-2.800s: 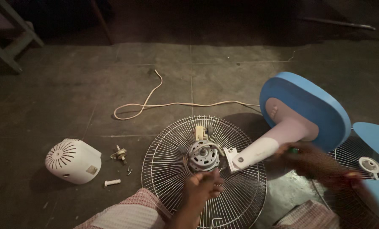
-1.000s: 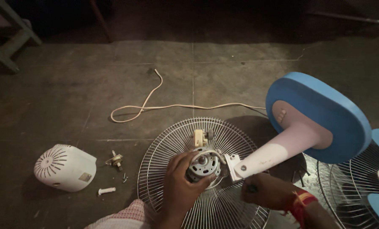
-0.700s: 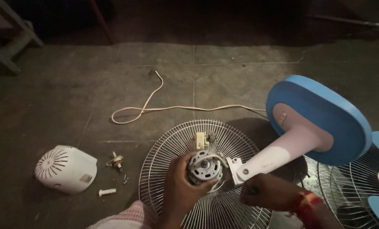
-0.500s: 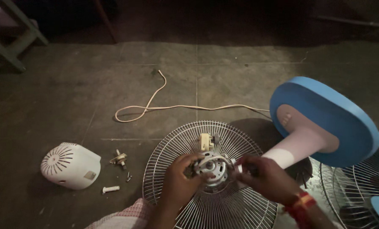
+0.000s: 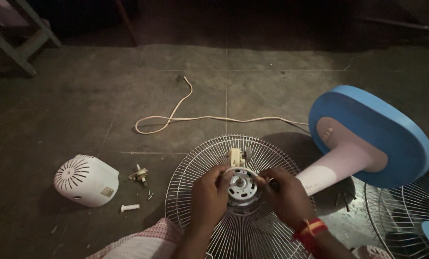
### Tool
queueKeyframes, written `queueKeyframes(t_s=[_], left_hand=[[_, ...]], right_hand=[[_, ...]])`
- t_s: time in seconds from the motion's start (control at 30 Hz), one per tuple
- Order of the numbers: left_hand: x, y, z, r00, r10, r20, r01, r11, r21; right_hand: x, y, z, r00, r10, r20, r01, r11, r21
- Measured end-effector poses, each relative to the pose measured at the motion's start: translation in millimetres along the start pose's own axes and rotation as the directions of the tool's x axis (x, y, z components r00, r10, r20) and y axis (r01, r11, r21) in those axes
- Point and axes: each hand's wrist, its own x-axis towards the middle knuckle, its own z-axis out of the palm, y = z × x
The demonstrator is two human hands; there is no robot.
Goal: The person disassembles the motor housing of an electric fan, removes the motor, and then reassembles the components. The person uses a screwdriver to remove and tighten screws while handling the motor and fan housing.
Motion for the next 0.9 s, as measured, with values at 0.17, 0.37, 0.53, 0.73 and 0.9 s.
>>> queueKeyframes(t_s=[0.17,0.37,0.53,0.73,0.9], left_hand=[[5,6,-2,0.993,-0.113,0.03,0.114,0.993,-0.017],[7,-3,-20,0.961,0.093,0.261,-0.01,0.953,-0.304],[5,-1,-19,0.965,0.009,0.261,0.059,0.967,-0.248],[-1,-4,-19,0.98,0.089,0.178,-0.047,0.973,-0.225],[1,-15,-16,0.971,0.108,0.214,-0.028,0.937,-0.349]], right_hand=[[8,5,-2,0.999,-0.006,0.034,0.005,0.999,0.034],[16,21,-24,0.921,0.093,0.379,-0.115,0.993,0.037],[12,18,-21,0.935,-0.036,0.354,-0.009,0.992,0.125],[8,10,-24,0.932,-0.216,0.291,0.186,0.974,0.128],[9,10,-28,0.921,-0.297,0.251,0.281,0.955,0.099]])
